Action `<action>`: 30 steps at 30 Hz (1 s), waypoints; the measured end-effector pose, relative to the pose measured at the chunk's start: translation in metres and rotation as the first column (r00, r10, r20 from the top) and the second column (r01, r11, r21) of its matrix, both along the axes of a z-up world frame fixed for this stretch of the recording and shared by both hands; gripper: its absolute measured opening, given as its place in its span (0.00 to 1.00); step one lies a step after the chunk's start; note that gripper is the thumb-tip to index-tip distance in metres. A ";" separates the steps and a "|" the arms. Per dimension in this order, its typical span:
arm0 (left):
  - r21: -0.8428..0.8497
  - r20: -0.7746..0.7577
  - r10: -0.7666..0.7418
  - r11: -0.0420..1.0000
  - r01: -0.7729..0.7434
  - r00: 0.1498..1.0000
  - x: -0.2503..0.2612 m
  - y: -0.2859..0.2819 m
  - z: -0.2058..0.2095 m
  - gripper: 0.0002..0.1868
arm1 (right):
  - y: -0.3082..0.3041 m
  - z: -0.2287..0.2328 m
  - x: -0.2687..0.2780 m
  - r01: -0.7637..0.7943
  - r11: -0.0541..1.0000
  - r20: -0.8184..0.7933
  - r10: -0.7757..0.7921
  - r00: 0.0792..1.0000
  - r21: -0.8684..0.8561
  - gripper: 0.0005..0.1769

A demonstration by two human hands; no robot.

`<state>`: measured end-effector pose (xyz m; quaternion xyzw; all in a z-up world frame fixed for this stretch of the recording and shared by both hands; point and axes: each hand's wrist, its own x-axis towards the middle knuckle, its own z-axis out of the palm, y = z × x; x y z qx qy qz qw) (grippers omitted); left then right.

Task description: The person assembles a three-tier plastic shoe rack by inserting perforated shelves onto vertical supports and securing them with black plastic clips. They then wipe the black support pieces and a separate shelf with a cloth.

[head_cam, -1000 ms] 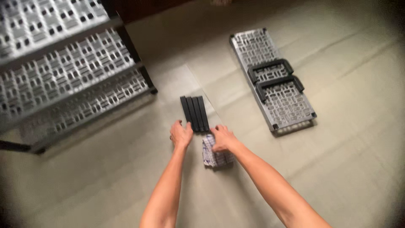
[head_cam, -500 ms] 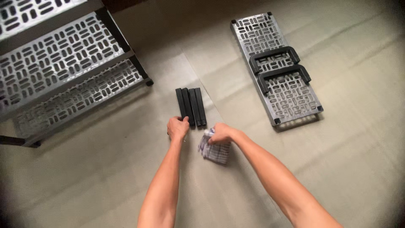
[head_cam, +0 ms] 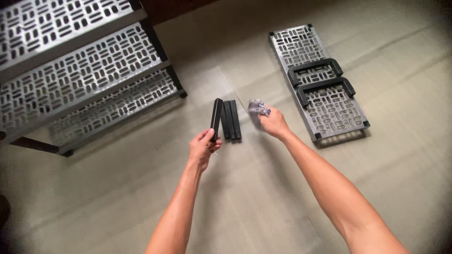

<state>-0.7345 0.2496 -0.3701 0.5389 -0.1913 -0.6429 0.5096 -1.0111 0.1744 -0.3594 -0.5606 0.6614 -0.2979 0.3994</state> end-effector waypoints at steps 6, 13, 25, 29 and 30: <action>0.052 -0.149 -0.026 0.998 0.034 0.988 -0.010 0.003 0.003 0.18 | 0.018 0.043 0.045 -0.043 0.911 -0.032 0.033 0.999 -0.411 0.30; 0.057 -0.242 0.081 0.996 -0.070 0.967 -0.011 -0.015 0.010 0.13 | 0.072 0.048 0.093 -0.470 0.649 -0.318 0.346 0.883 -0.598 0.37; -0.107 0.193 -0.148 0.980 0.171 0.970 -0.006 0.017 0.050 0.17 | 0.032 0.038 0.057 -0.331 0.784 -0.368 0.141 0.919 -0.526 0.40; -0.206 0.396 -0.171 0.941 0.269 0.902 -0.018 0.017 0.060 0.17 | 0.041 0.033 0.063 -0.385 0.727 -0.415 0.152 0.897 -0.568 0.41; -0.221 0.396 -0.172 0.936 0.275 0.902 -0.020 0.014 0.062 0.15 | 0.047 0.033 0.071 -0.413 0.691 -0.425 0.166 0.890 -0.594 0.39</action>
